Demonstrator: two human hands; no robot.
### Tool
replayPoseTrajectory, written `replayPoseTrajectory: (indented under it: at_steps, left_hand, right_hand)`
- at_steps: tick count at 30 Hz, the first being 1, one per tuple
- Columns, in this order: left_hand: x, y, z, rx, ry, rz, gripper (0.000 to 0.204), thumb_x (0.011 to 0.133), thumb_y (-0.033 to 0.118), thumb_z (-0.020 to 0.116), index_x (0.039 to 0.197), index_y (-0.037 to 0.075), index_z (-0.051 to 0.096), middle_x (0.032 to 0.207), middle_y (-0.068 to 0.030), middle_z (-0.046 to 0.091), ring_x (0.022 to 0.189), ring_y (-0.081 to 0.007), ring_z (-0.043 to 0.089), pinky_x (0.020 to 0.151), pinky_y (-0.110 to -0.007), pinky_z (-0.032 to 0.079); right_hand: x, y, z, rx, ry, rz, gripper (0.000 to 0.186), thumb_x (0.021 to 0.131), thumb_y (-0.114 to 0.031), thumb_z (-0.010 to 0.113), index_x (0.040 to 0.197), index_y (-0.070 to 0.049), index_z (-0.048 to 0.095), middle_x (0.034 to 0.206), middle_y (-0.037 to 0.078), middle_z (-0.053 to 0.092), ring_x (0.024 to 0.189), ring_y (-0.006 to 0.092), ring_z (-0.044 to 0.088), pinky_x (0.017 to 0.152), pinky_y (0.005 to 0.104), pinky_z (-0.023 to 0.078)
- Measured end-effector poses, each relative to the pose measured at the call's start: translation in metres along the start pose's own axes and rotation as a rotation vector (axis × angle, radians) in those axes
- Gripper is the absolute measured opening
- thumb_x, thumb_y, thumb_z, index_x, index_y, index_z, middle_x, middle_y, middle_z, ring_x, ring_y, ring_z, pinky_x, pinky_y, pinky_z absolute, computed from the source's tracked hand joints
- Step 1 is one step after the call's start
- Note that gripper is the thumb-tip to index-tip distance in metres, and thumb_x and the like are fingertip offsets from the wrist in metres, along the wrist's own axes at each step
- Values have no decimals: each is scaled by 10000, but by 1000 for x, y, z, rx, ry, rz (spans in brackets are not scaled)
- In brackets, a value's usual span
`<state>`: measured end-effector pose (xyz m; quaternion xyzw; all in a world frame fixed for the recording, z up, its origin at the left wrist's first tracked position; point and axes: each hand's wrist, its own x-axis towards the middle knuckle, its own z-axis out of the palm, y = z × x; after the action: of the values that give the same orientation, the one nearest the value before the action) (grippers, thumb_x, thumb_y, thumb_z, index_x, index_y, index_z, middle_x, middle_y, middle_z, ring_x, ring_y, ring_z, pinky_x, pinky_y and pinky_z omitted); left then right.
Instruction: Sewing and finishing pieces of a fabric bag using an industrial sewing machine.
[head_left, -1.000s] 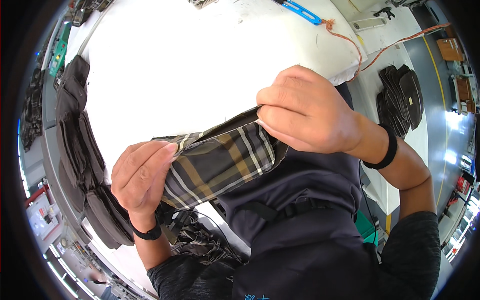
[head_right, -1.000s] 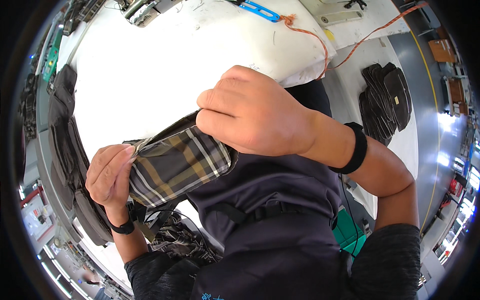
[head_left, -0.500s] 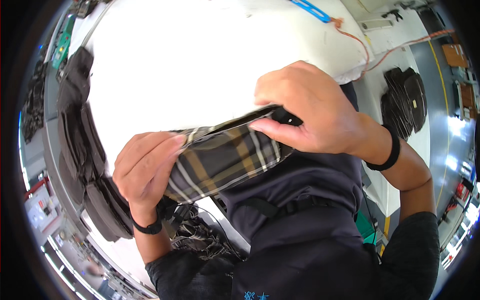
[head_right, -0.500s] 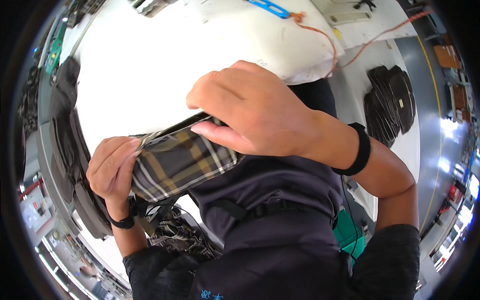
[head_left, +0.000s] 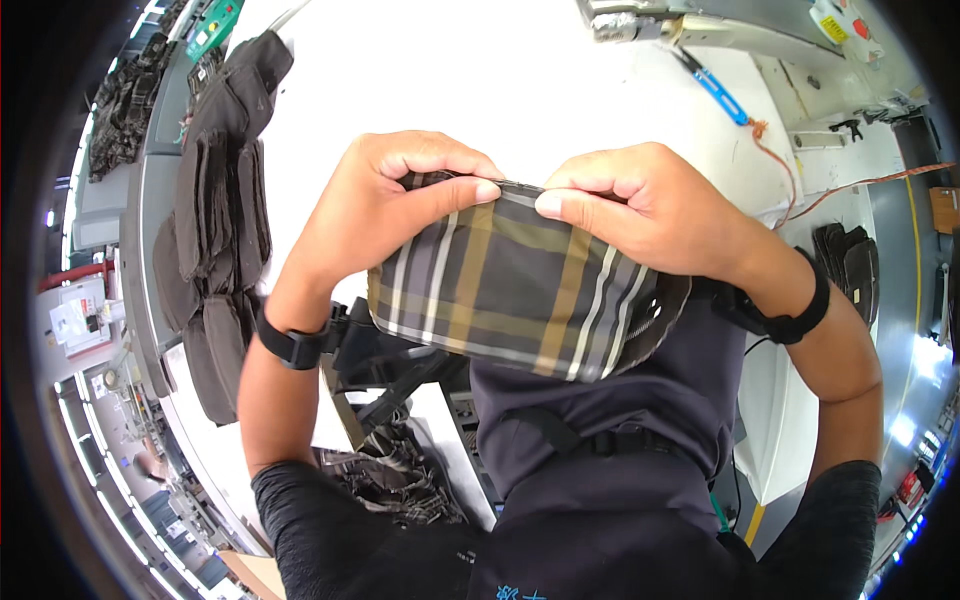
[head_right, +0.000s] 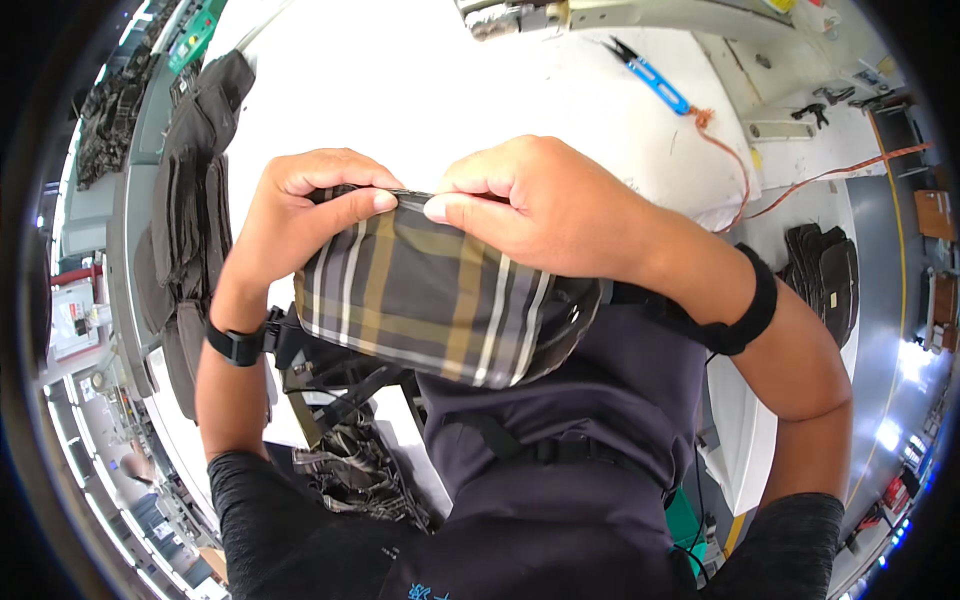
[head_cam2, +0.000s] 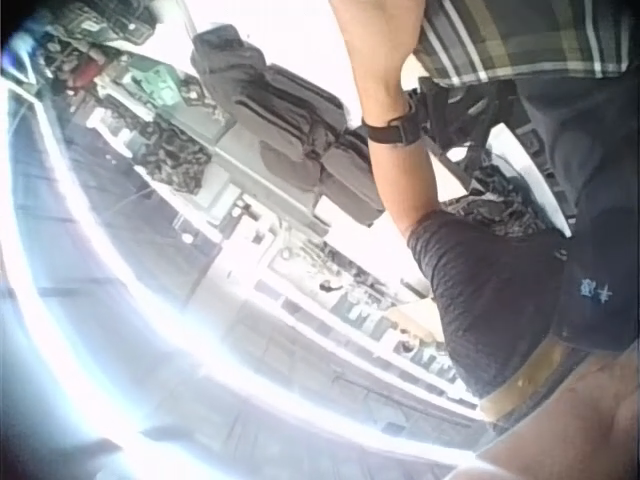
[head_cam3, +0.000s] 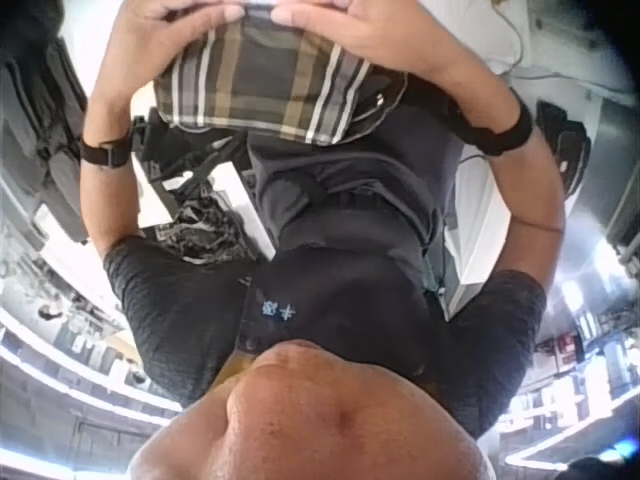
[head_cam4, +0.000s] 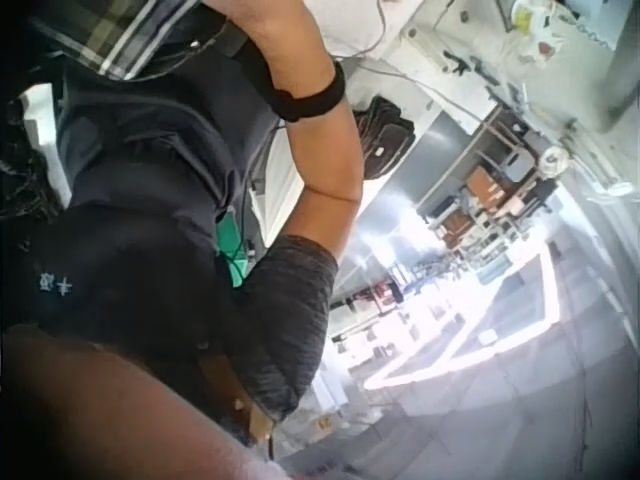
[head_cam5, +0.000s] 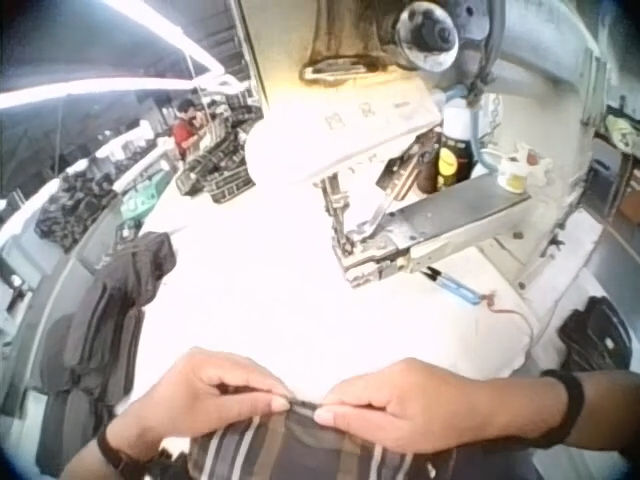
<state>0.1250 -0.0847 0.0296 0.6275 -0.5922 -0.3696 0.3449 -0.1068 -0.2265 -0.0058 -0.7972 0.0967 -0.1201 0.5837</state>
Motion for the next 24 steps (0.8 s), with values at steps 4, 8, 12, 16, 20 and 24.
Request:
replayPoseTrajectory:
  at_steps: [4, 8, 12, 16, 20, 24]
  left_hand:
    - [36, 31, -31, 6, -101, -67, 131, 938, 24, 793, 1063, -16, 808, 935, -27, 787, 840, -72, 679, 770, -247, 549]
    - [84, 73, -44, 368, -92, 42, 238, 938, 236, 793, 1019, 14, 822, 798, -32, 758, 711, -76, 649, 684, -258, 513]
    - [120, 74, -54, 248, -98, 284, 256, 941, 218, 800, 1089, 10, 772, 907, -65, 762, 836, -113, 685, 793, -292, 544]
    - [125, 73, -55, 248, 78, 52, 427, 857, 136, 901, 1217, -15, 727, 1032, -98, 776, 977, -158, 734, 902, -303, 587]
    - [126, 78, -51, 318, 212, 69, 461, 841, 178, 930, 1215, -8, 732, 1022, -85, 771, 948, -152, 723, 874, -304, 589]
    - [126, 83, -53, 484, 206, 61, 496, 823, 192, 947, 1226, -1, 733, 1015, -73, 767, 943, -138, 712, 836, -303, 587]
  right_hand:
    - [1, -21, -9, 129, 137, 46, 388, 1042, -180, 673, 722, 6, 556, 583, -12, 418, 581, 73, 370, 538, 326, 341]
    - [5, -22, -21, 230, 422, -73, 273, 1053, -153, 662, 853, 28, 706, 683, -43, 580, 637, 30, 473, 571, 282, 412]
    - [11, -30, -40, 372, 466, 78, 253, 1050, -174, 642, 1002, 33, 778, 784, -44, 682, 698, 15, 545, 627, 247, 464]
    - [21, -18, -40, 417, 475, 14, 265, 1041, -186, 638, 1019, 40, 776, 777, -51, 683, 704, 11, 548, 629, 238, 462]
    - [29, -15, -32, 523, 580, -38, 279, 1033, -188, 646, 939, 53, 751, 713, -68, 620, 672, 6, 493, 594, 248, 422]
    - [29, -15, -32, 479, 551, -18, 304, 1024, -184, 634, 818, 36, 678, 659, -71, 549, 628, 12, 442, 551, 266, 387]
